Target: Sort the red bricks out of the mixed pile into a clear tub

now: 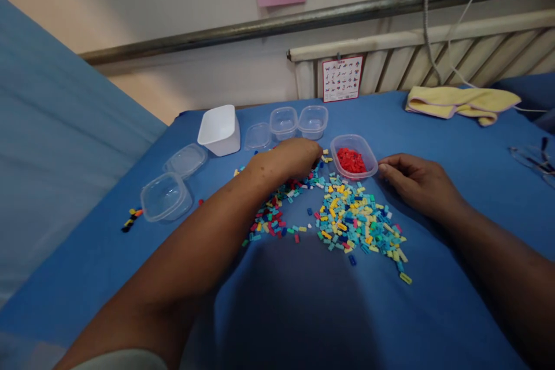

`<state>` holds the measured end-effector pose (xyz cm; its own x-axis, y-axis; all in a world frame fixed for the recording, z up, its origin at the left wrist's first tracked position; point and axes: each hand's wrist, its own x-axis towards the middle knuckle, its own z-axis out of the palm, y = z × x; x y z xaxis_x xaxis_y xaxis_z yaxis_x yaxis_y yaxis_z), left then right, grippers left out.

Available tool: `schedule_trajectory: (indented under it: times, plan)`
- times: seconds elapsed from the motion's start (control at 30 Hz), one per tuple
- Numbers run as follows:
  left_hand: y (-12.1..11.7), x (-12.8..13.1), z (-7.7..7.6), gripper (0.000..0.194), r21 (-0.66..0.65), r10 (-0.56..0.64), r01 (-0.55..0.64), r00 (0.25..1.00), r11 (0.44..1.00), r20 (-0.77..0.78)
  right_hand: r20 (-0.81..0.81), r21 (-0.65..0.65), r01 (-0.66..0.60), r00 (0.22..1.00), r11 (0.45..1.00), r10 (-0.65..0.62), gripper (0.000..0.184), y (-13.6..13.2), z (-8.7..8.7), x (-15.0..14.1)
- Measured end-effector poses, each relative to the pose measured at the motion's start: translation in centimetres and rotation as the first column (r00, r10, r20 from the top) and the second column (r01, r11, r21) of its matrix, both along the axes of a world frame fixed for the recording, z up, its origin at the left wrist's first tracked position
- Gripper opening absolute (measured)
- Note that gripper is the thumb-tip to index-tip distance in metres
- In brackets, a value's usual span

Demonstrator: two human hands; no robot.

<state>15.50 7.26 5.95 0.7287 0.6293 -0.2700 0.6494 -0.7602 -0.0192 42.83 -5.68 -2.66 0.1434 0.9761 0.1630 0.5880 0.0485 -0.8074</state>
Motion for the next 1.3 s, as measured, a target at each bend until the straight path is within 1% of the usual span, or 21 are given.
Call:
schedule_trajectory:
  times: [0.17, 0.23, 0.27, 0.3, 0.33, 0.37, 0.43, 0.47, 0.5, 0.57, 0.7, 0.8, 0.87, 0.93, 0.97, 1.03, 1.1, 1.13, 1.2, 1.23, 1.3]
  plan:
    - [0.0, -1.5, -0.2, 0.028, -0.027, -0.025, 0.028, 0.995, 0.999, 0.095, 0.014, 0.011, -0.017, 1.0, 1.0, 0.017, 0.036, 0.1, -0.2, 0.2]
    - [-0.2, -2.4, -0.4, 0.024, -0.054, -0.018, 0.028, 0.984, 0.998, 0.176, 0.018, 0.007, -0.012, 1.0, 1.0, 0.011, 0.036, 0.2, -0.2, 0.2]
    - [-0.3, -2.9, -0.5, 0.022, -0.077, 0.016, 0.003, 0.968, 0.997, 0.25, 0.017, 0.006, -0.008, 1.0, 1.0, 0.008, 0.036, 0.2, -0.3, 0.2]
    - [-0.4, -3.3, -0.6, 0.019, -0.114, 0.074, -0.037, 0.936, 0.993, 0.343, 0.013, 0.003, -0.009, 1.0, 1.0, 0.009, 0.037, 0.2, -0.3, 0.3]
    - [-0.4, -3.8, -0.8, 0.017, -0.173, 0.154, -0.084, 0.883, 0.981, 0.444, 0.011, 0.001, -0.014, 1.0, 1.0, 0.014, 0.037, 0.1, -0.3, 0.3]
    - [-0.5, -4.2, -1.0, 0.016, -0.254, 0.245, -0.124, 0.809, 0.959, 0.534, 0.011, 0.0, -0.017, 1.0, 1.0, 0.017, 0.036, 0.1, -0.3, 0.3]
    - [-0.8, -4.7, -1.3, 0.016, -0.415, 0.393, -0.134, 0.66, 0.9, 0.64, 0.017, 0.003, -0.018, 1.0, 1.0, 0.018, 0.036, 0.1, -0.2, 0.3]
    - [-1.0, -4.9, -1.4, 0.016, -0.469, 0.433, -0.113, 0.61, 0.876, 0.663, 0.023, 0.007, -0.015, 1.0, 1.0, 0.015, 0.035, 0.1, -0.2, 0.3]
    - [-1.1, -4.9, -1.4, 0.016, -0.5, 0.453, -0.09, 0.58, 0.862, 0.677, 0.029, 0.013, -0.011, 1.0, 1.0, 0.01, 0.033, 0.1, -0.2, 0.3]
    - [-1.5, -4.6, -1.3, 0.015, -0.51, 0.454, -0.062, 0.556, 0.858, 0.696, 0.034, 0.017, -0.011, 0.999, 1.0, 0.01, 0.031, 0.1, -0.2, 0.2]
    - [-2.1, -2.3, -0.8, 0.015, -0.456, 0.386, 0.0, 0.534, 0.89, 0.753, 0.025, 0.012, -0.024, 0.999, 1.0, 0.024, 0.03, 0.1, -0.2, 0.2]
    - [-2.2, 0.4, -0.7, 0.015, -0.344, 0.272, 0.023, 0.563, 0.939, 0.781, 0.024, 0.019, -0.032, 0.999, 0.999, 0.032, 0.031, 0.1, -0.2, 0.1]
    - [-2.1, 1.7, -0.4, 0.024, -0.255, 0.189, 0.02, 0.615, 0.967, 0.765, 0.018, 0.021, -0.035, 0.999, 0.999, 0.034, 0.032, 0.1, -0.2, 0.1]
    - [-2.0, 2.2, 0.0, 0.036, -0.175, 0.132, 0.001, 0.652, 0.985, 0.747, 0.002, 0.017, -0.036, 0.999, 0.999, 0.036, 0.033, 0.1, -0.2, 0.1]
    - [-1.9, 1.9, 0.2, 0.039, -0.14, 0.119, -0.021, 0.663, 0.99, 0.739, -0.003, 0.014, -0.036, 0.999, 0.999, 0.036, 0.033, 0.1, -0.3, 0.2]
    - [-1.9, 0.7, 0.6, 0.036, -0.079, 0.115, -0.084, 0.697, 0.993, 0.708, -0.003, 0.013, -0.036, 0.999, 0.999, 0.036, 0.034, 0.2, -0.4, 0.2]
    - [-2.2, -1.1, 0.6, 0.028, -0.018, 0.103, -0.117, 0.775, 0.993, 0.624, 0.009, 0.021, -0.033, 0.999, 0.999, 0.033, 0.034, 0.2, -0.6, 0.3]
    - [-2.6, -2.0, 0.4, 0.026, 0.012, 0.074, -0.097, 0.827, 0.995, 0.558, 0.018, 0.025, -0.034, 0.999, 0.999, 0.033, 0.034, 0.2, -0.7, 0.3]
    - [-3.6, -3.7, -0.5, 0.025, 0.049, -0.025, 0.005, 0.911, 0.999, 0.411, 0.029, 0.028, -0.035, 0.999, 0.999, 0.035, 0.034, 0.3, -0.8, 0.4]
    - [-4.2, -4.5, -1.1, 0.026, 0.055, -0.073, 0.057, 0.931, 0.997, 0.358, 0.031, 0.027, -0.036, 0.999, 0.999, 0.035, 0.035, 0.3, -0.8, 0.4]
    - [-5.5, -5.8, -2.1, 0.028, 0.07, -0.127, 0.109, 0.932, 0.992, 0.341, 0.032, 0.019, -0.032, 0.999, 0.999, 0.031, 0.035, 0.2, -0.8, 0.5]
